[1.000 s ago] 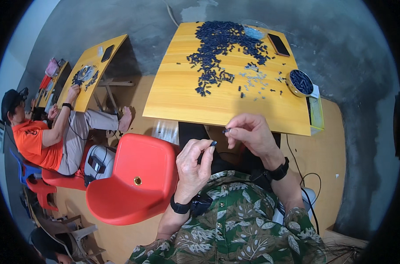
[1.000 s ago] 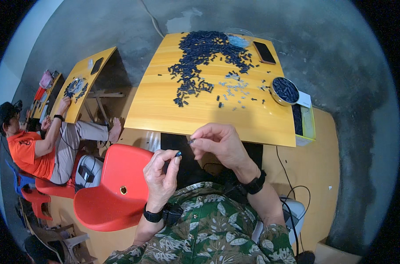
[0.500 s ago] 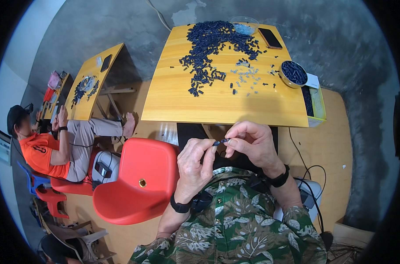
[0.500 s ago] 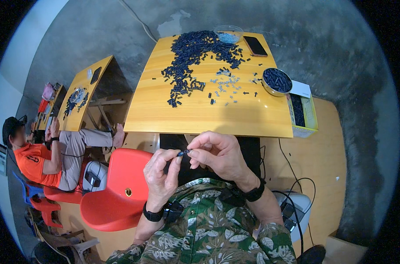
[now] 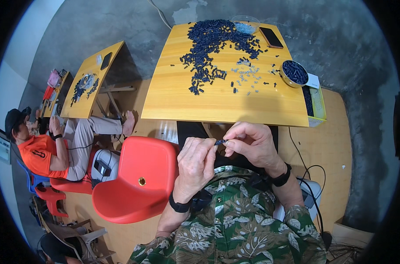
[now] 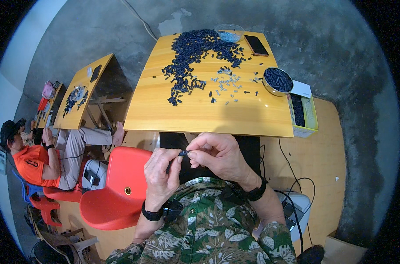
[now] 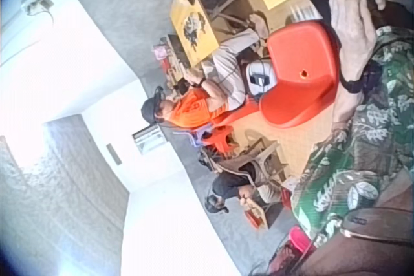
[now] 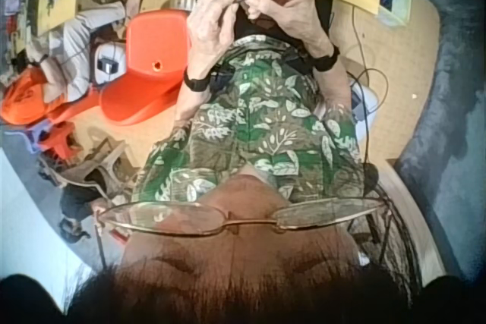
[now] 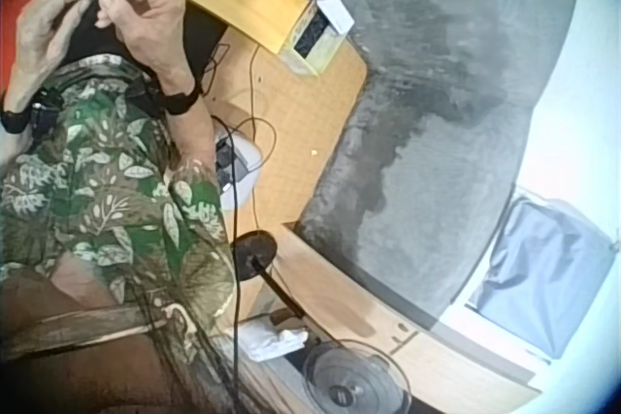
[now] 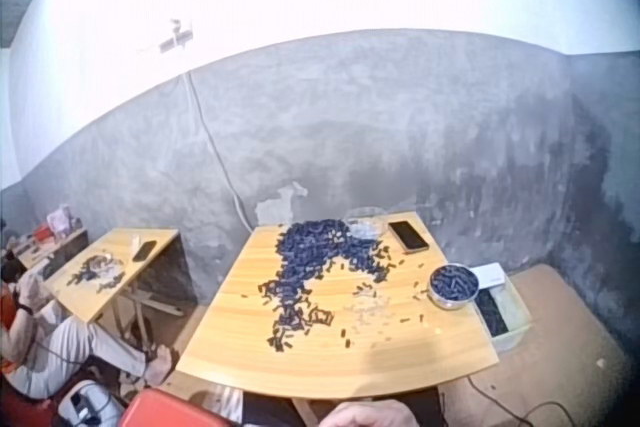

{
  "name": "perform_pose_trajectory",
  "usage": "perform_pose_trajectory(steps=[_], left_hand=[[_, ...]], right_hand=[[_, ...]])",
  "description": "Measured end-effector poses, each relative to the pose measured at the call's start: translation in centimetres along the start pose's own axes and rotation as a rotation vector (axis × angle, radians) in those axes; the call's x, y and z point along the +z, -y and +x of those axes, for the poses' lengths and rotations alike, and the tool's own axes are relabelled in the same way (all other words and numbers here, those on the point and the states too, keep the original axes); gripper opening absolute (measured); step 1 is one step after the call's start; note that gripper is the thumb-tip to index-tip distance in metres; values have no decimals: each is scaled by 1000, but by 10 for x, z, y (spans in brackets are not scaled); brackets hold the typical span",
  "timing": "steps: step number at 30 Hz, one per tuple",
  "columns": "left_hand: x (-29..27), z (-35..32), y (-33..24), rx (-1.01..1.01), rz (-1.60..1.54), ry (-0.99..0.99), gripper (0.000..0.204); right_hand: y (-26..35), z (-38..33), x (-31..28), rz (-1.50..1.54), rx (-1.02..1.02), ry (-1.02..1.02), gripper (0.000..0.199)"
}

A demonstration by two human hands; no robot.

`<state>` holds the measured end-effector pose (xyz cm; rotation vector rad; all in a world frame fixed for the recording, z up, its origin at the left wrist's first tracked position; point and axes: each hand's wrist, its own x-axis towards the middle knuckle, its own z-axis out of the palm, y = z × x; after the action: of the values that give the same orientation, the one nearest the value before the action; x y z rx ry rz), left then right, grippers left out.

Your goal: Manually picking and sorting small black and grey plastic pins from a pile into a separate collection on a table.

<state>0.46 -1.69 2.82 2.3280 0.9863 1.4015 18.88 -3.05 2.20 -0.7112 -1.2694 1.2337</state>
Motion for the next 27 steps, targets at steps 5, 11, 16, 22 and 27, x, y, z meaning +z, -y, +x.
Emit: perform_pose_trajectory(steps=[5,11,16,22,27], left_hand=[[-3,3,2,81,16,59,21],[-2,5,2,122,25,66,23],[0,4,3,88,15,47,24],[2,1,-1,-12,7,-57,17],[2,-2,-2,-64,-59,-58,18]], right_hand=[[0,3,-8,-69,19,79,7],[-6,6,-8,123,142,110,5],[-15,9,-13,153,155,109,8],[-25,9,-13,180,205,95,14],[-23,7,-9,248,213,47,14]])
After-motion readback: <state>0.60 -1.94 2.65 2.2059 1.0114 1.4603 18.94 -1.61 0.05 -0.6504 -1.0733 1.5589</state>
